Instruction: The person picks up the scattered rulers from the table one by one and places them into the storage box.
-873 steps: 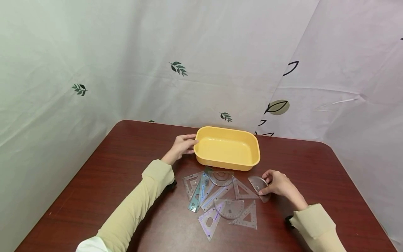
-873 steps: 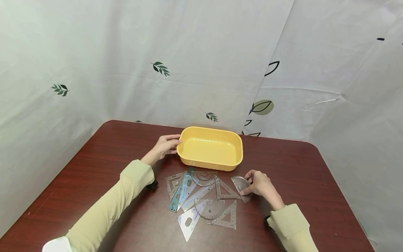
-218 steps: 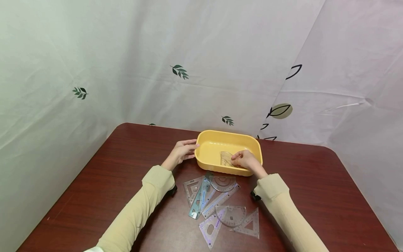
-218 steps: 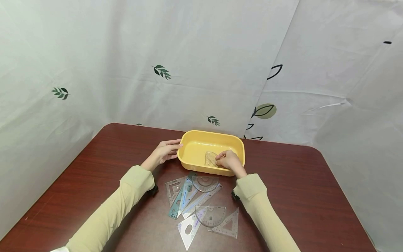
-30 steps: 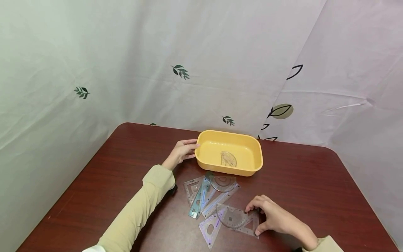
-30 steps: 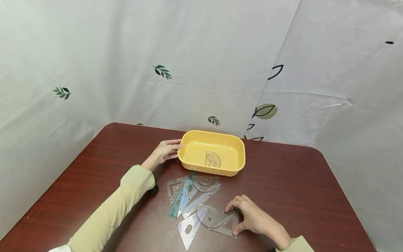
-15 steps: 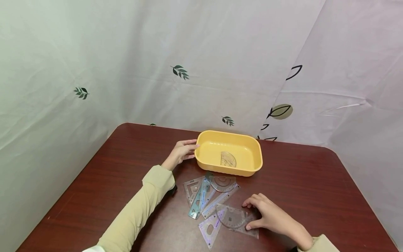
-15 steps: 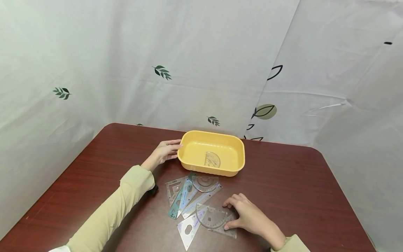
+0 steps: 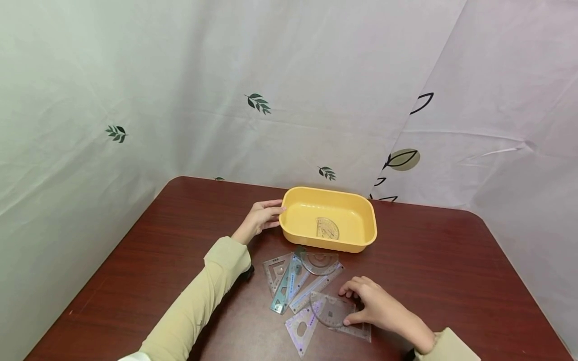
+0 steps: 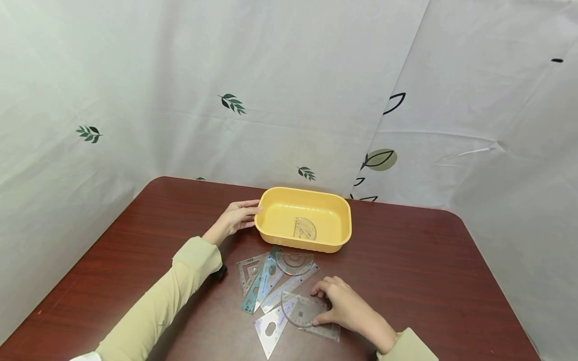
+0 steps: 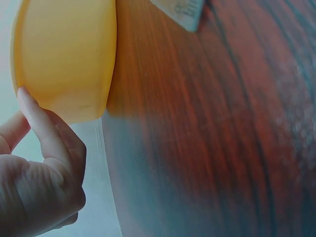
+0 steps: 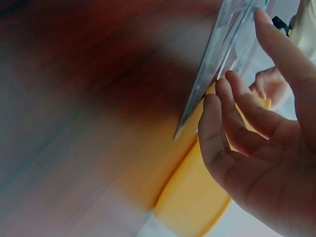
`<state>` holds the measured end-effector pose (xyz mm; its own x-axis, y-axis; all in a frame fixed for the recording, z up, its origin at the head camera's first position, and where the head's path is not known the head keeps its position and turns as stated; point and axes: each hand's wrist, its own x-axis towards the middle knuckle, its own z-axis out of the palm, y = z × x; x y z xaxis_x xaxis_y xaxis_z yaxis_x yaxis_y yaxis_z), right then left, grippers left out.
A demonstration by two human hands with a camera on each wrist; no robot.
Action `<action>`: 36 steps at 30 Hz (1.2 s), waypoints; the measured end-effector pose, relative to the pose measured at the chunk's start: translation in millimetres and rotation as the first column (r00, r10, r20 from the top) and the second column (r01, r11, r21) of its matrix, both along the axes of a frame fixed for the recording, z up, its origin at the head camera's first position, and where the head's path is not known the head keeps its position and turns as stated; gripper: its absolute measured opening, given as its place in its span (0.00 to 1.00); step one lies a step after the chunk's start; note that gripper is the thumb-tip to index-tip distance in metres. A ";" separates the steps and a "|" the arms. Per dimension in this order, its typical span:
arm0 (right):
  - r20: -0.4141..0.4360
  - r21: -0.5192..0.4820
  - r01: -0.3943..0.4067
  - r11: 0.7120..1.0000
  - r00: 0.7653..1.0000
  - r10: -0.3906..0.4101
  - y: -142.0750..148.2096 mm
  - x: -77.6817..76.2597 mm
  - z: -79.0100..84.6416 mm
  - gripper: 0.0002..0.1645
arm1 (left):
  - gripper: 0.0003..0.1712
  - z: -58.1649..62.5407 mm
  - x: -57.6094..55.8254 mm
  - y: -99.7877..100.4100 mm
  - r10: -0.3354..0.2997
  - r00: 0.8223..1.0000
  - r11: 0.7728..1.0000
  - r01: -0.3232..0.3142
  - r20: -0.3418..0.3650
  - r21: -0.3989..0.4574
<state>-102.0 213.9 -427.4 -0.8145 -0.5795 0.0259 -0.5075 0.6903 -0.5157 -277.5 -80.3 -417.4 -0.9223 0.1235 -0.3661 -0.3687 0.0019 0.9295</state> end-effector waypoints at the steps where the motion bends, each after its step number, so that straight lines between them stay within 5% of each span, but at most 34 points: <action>1: 0.004 0.002 0.007 1.000 1.000 -0.007 -1.7 -0.5 0.2 0.25 | 0.27 -0.1 -0.2 0.0 0.000 1.000 1.000 0.000 0.000 -0.001; 27: 0.062 0.007 0.009 1.000 0.998 -0.009 -22.1 -7.2 -0.1 0.27 | 0.28 -3.4 -2.7 -1.2 -0.009 1.000 1.000 0.009 -0.011 0.008; 36: 0.141 -0.033 0.029 0.999 0.990 -0.024 -23.6 -7.5 1.8 0.28 | 0.28 -3.2 -1.5 -1.0 -0.005 1.000 1.000 0.005 -0.006 0.008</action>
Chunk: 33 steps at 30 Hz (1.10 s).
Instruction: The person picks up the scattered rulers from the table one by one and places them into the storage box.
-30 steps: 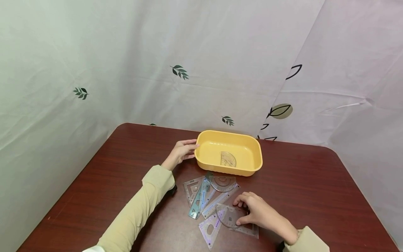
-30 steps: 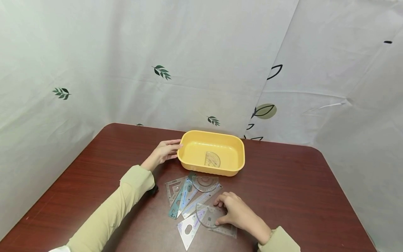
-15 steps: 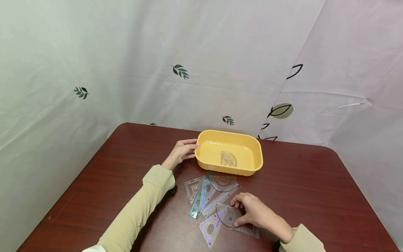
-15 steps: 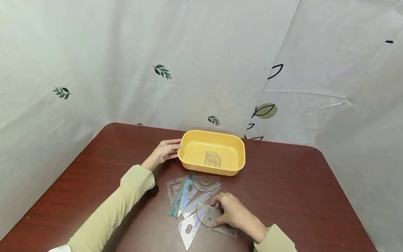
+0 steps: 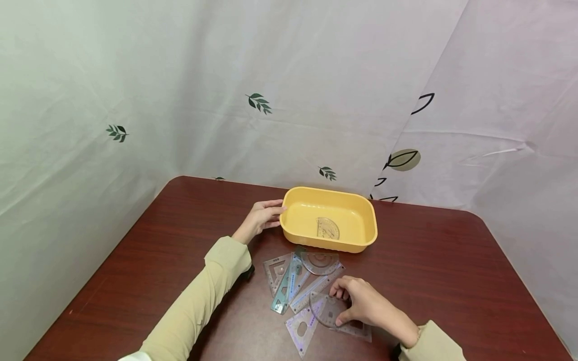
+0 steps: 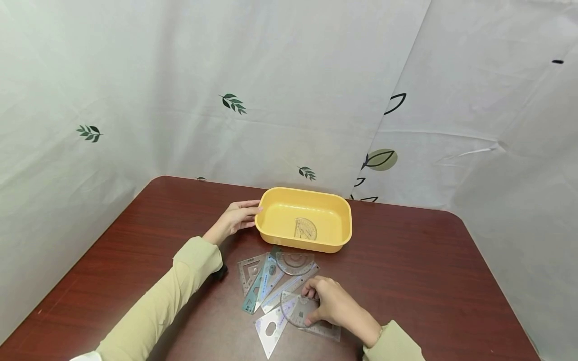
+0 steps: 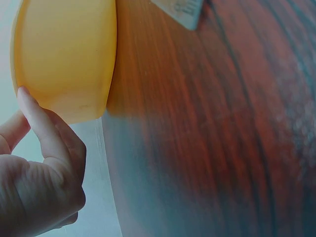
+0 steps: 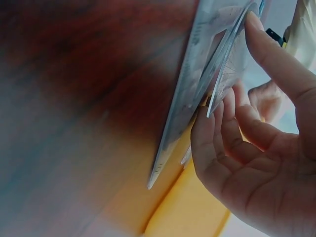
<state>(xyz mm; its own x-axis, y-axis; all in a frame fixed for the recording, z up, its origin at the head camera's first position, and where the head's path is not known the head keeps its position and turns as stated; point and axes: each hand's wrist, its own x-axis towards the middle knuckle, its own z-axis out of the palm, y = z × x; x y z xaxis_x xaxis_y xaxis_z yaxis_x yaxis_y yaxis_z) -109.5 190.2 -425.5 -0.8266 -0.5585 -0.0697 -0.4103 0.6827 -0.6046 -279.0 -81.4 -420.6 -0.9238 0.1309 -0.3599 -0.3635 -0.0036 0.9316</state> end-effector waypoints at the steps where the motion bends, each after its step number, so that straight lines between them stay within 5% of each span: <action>1: 0.009 -0.010 0.002 1.000 1.000 -0.001 0.1 0.0 0.0 0.28 | 0.28 -0.3 -0.3 -0.1 -0.001 1.000 1.000 0.001 -0.002 0.000; 17: 0.216 -0.177 0.033 0.984 0.976 0.006 9.9 -10.2 0.3 0.17 | 0.28 -0.9 -0.9 -0.3 0.003 1.000 1.000 -0.003 0.006 0.001; 23: 0.327 -0.250 0.054 0.967 0.944 0.032 17.5 -15.7 -1.8 0.15 | 0.28 -0.8 -0.3 -0.3 -0.006 1.000 1.000 0.006 -0.004 -0.004; 33: 0.500 -0.368 0.081 0.926 0.857 0.123 25.8 -19.9 -4.9 0.21 | 0.28 0.1 -0.6 -0.2 -0.004 1.000 1.000 0.004 0.004 -0.015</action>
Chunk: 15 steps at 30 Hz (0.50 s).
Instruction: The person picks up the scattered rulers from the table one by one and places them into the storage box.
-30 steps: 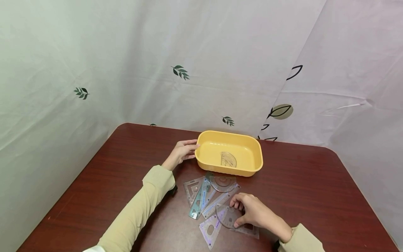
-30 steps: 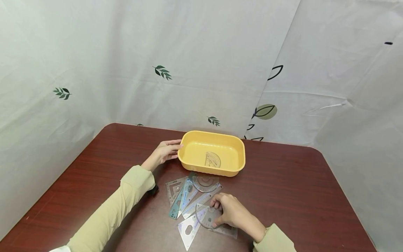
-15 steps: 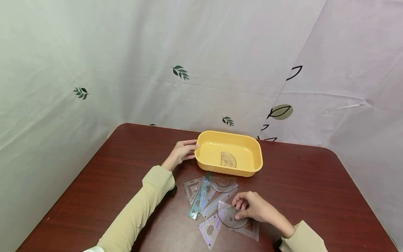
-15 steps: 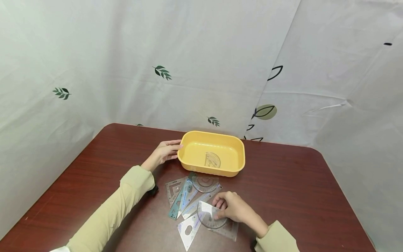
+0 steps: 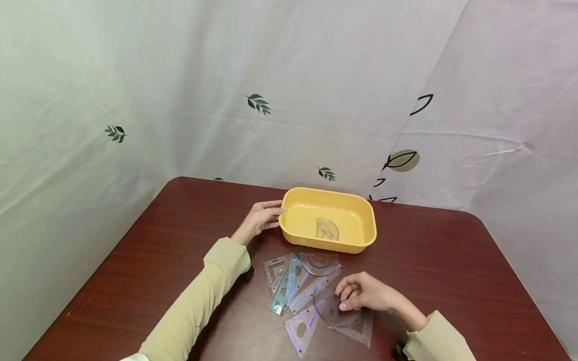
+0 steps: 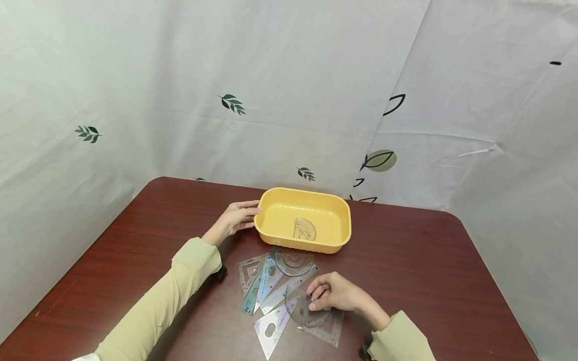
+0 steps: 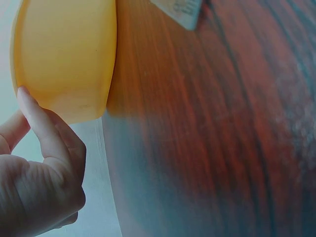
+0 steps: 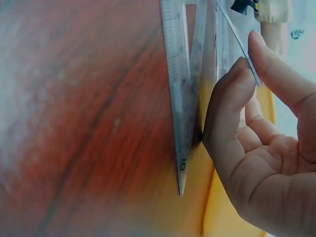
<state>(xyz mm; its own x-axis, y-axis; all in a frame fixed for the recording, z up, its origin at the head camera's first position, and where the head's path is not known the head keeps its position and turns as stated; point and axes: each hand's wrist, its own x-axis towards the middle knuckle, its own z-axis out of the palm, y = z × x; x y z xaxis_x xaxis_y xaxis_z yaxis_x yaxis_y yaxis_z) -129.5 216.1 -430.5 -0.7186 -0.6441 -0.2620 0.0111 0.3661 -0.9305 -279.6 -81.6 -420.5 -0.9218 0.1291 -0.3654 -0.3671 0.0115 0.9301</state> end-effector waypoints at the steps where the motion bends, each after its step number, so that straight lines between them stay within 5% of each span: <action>1: 0.009 -0.008 0.002 1.000 1.000 -0.002 0.2 -0.2 0.2 0.22 | 0.28 0.1 -0.1 0.0 0.000 1.000 1.000 0.000 0.000 0.000; 7: 0.029 -0.017 0.039 0.999 0.999 -0.038 0.5 -2.6 3.3 0.20 | 0.28 -0.2 -0.9 -0.1 0.001 1.000 1.000 -0.001 0.004 0.000; 15: -0.045 -0.018 0.097 0.995 0.994 -0.098 0.4 -8.9 10.6 0.18 | 0.28 0.6 -0.5 0.1 0.004 1.000 1.000 -0.004 0.013 -0.003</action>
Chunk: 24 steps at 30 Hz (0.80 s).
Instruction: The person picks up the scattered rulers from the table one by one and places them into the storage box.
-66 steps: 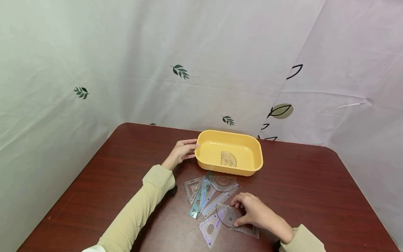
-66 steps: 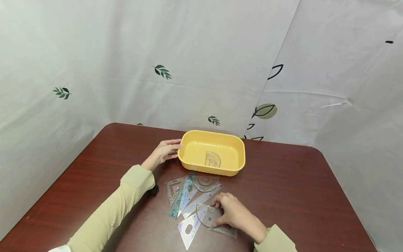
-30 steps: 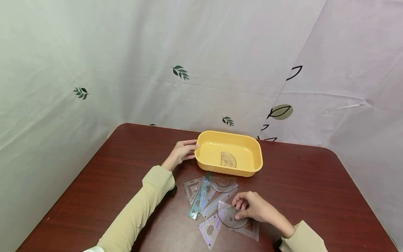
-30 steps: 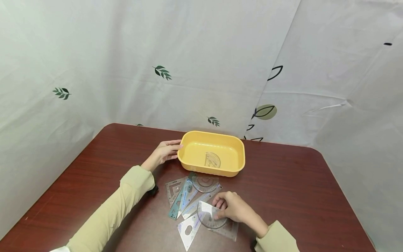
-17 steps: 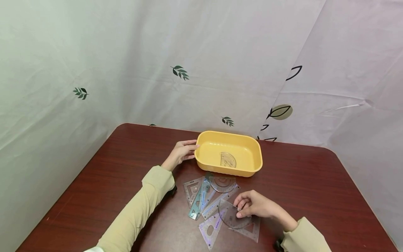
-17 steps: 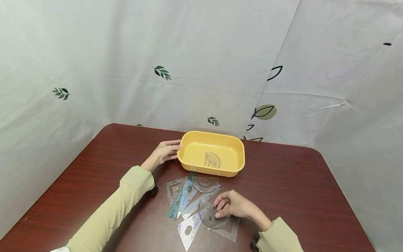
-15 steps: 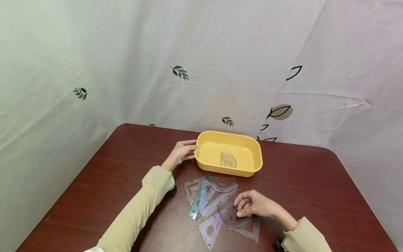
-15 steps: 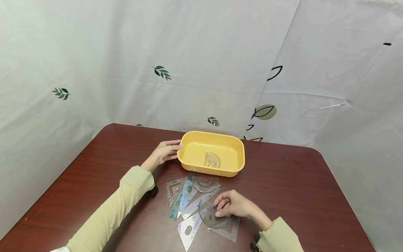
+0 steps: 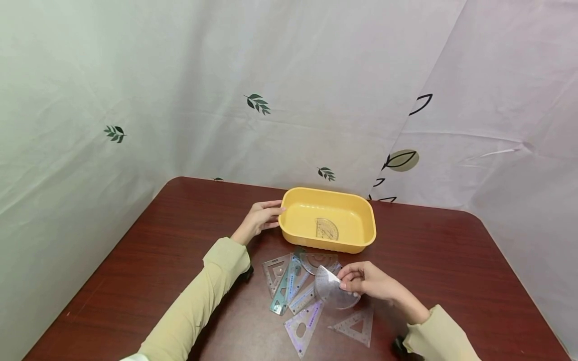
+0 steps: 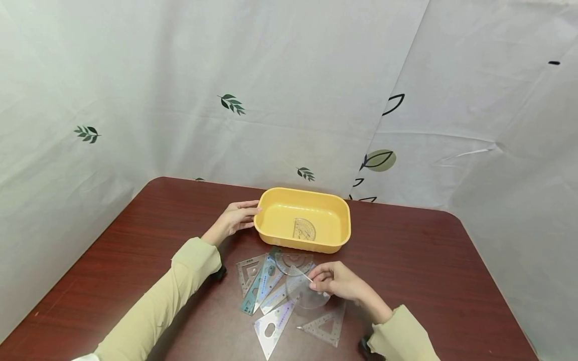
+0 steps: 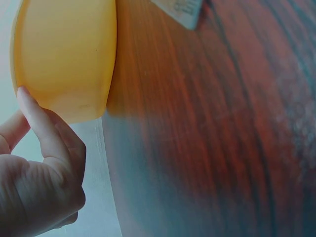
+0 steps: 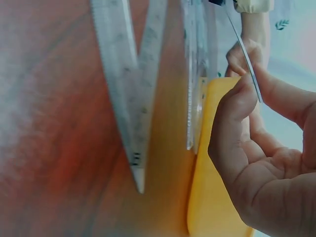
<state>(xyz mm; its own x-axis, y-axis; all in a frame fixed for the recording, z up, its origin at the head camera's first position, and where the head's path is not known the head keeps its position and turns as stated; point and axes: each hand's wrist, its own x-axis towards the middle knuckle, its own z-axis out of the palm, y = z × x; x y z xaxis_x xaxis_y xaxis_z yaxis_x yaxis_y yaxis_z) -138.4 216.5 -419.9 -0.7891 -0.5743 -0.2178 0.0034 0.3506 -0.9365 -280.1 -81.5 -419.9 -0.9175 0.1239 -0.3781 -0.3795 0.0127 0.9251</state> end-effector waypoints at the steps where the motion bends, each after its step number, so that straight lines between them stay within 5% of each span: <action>1: -0.003 0.004 0.007 1.000 1.000 -0.007 -0.1 -0.7 1.7 0.18 | 0.28 -0.2 -0.1 0.0 0.000 1.000 1.000 0.000 0.001 0.001; 24: -0.056 0.057 0.171 0.984 0.984 -0.168 0.0 -25.8 38.9 0.19 | 0.27 -4.1 -2.1 -0.2 0.001 1.000 1.000 -0.001 -0.013 0.013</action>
<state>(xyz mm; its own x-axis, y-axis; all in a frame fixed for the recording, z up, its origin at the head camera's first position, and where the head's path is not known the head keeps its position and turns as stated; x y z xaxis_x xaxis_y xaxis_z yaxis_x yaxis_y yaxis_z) -164.3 216.5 -381.0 -0.8849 -0.4179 -0.2058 0.0207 0.4060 -0.9136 -282.2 -81.6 -424.0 -0.9224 0.1279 -0.3645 -0.3675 0.0001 0.9300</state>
